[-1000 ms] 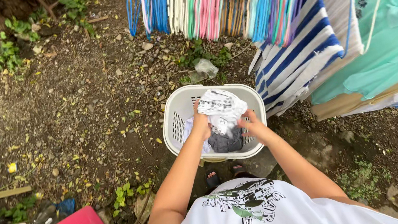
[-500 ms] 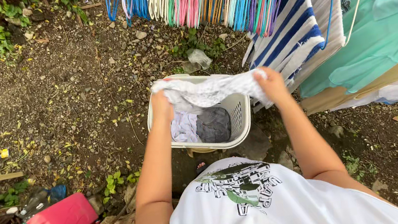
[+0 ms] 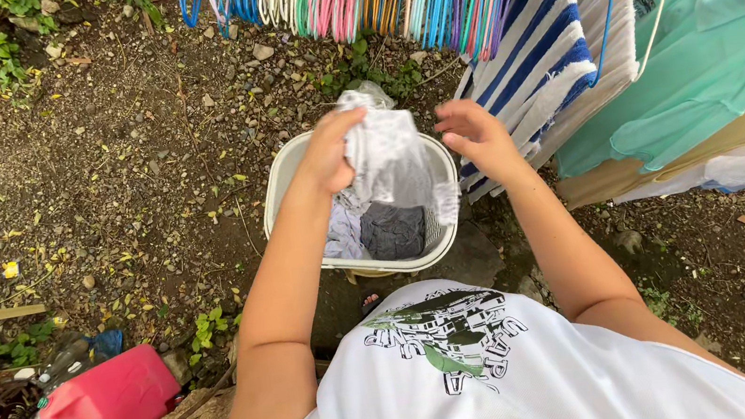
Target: The person clips small laundry items onto a circular peg hanger, then takes clothes from a laundry basket, mounts them onto clothes hangers, and hangs them on a clothesline rod.
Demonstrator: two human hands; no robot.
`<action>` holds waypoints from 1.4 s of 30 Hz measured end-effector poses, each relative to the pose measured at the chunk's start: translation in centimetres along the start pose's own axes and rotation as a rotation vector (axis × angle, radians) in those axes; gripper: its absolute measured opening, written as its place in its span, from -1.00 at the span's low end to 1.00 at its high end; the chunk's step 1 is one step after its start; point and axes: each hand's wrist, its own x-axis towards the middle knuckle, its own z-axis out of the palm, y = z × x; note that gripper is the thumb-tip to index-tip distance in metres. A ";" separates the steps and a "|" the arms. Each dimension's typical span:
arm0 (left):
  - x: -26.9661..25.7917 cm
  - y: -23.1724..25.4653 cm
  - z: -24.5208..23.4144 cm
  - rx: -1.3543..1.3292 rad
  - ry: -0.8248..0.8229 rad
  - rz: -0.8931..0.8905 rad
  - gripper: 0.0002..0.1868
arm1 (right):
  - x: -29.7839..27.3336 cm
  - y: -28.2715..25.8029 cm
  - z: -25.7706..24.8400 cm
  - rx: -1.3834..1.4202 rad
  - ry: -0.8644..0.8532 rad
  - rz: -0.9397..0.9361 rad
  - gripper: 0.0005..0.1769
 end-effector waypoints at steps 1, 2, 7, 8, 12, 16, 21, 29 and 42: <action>0.3 -0.2 1.2 0.000 0.000 -0.002 -0.68 | 0.7 -1.5 0.2 0.279 -0.045 0.078 -0.57; 0.6 -0.4 2.5 -0.081 -0.013 -0.017 -0.57 | 1.1 -2.7 0.5 0.559 -0.087 0.158 -0.42; 0.6 -0.9 6.5 -0.237 -0.030 0.096 -0.35 | 1.8 -5.4 3.6 0.101 0.075 -0.026 -0.34; 0.5 -1.2 6.8 -0.290 -0.049 0.131 -0.36 | 1.7 -5.4 4.5 0.111 0.063 -0.009 -0.27; -0.7 -1.7 5.7 -0.310 -0.054 0.125 -0.37 | 1.1 -2.7 7.2 -0.116 0.248 0.156 -0.35; -2.2 1.9 1.8 0.794 0.359 -0.073 -0.39 | 0.7 2.5 4.2 -0.307 0.342 0.179 -0.71; -6.1 4.5 -1.0 1.796 0.668 -0.323 -0.34 | 0.5 4.5 -0.2 -0.327 0.540 0.172 -0.68; -6.1 -0.3 -6.7 1.549 0.857 0.686 -0.55 | 0.8 4.5 0.2 0.363 0.400 0.095 -0.60; -6.2 -7.8 -8.6 1.237 0.826 0.703 -0.54 | 0.5 2.0 -1.3 0.564 0.238 0.325 -0.55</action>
